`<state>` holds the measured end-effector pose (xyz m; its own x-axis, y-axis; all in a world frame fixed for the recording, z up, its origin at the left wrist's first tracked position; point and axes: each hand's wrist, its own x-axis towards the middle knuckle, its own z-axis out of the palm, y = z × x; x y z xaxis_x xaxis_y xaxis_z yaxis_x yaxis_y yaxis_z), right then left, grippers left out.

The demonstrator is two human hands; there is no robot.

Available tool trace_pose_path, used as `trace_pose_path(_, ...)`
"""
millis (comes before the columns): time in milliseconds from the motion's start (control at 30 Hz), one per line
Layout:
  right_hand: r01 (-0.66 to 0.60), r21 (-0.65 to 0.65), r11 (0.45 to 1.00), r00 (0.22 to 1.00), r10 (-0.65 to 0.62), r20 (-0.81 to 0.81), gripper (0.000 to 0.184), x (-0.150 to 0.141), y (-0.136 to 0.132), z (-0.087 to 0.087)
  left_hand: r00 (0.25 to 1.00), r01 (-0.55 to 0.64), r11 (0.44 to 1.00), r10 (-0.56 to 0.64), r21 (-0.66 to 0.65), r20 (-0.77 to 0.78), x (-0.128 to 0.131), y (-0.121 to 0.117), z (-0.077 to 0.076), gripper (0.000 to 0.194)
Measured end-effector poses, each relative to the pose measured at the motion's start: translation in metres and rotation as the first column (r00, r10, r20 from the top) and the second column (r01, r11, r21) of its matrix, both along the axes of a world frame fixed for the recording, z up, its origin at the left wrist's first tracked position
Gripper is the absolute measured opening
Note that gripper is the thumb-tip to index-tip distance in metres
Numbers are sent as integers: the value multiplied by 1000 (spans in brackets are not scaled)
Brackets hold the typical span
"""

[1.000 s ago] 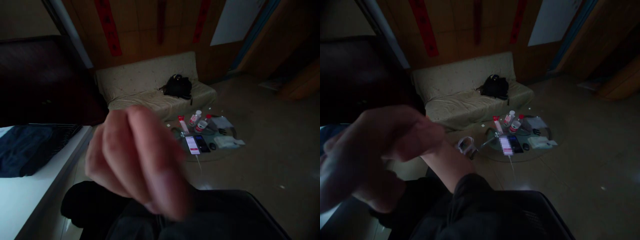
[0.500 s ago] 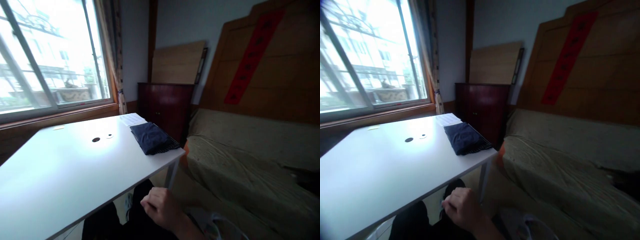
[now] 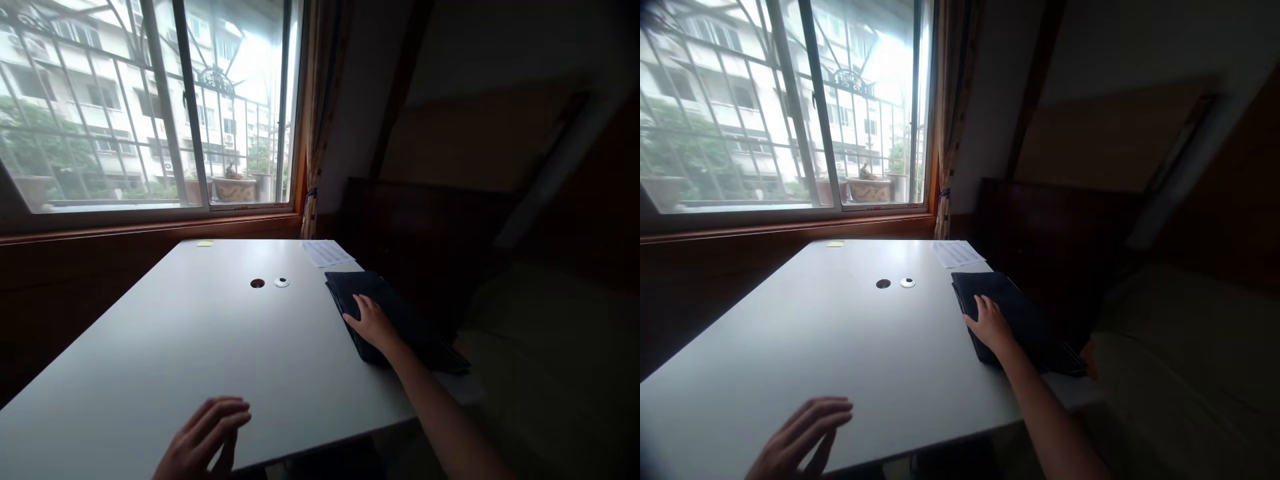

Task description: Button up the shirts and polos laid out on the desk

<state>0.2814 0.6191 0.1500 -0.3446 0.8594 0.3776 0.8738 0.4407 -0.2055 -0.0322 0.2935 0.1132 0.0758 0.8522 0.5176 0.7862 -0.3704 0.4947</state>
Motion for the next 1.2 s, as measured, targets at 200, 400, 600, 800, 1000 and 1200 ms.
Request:
trace_pose_path(200,59,-99,993,995,-51,80,75,-22,56,-21,996,-77,997,78,-15,35,-41,122,15,28)
trace_pose_path(400,15,28,999,1000,-15,10,57,-17,67,-50,991,-54,989,70,-138,113,-66,158,-17,35)
trace_pose_path(600,4,42,999,1000,-5,27,54,-20,65,-45,982,-69,978,102,-197,161,-74,146,-17,32)
trace_pose_path(800,4,48,999,999,-2,-38,52,-19,61,-45,974,-83,982,115,-168,193,-67,145,-10,28)
trace_pose_path(1000,29,-2,1000,974,-29,-225,52,-15,55,-35,975,-159,980,175,-120,136,-64,141,-7,28)
trace_pose_path(1200,70,-20,997,955,-73,-288,53,-3,51,-1,972,-200,976,208,-83,107,-63,139,-4,27)
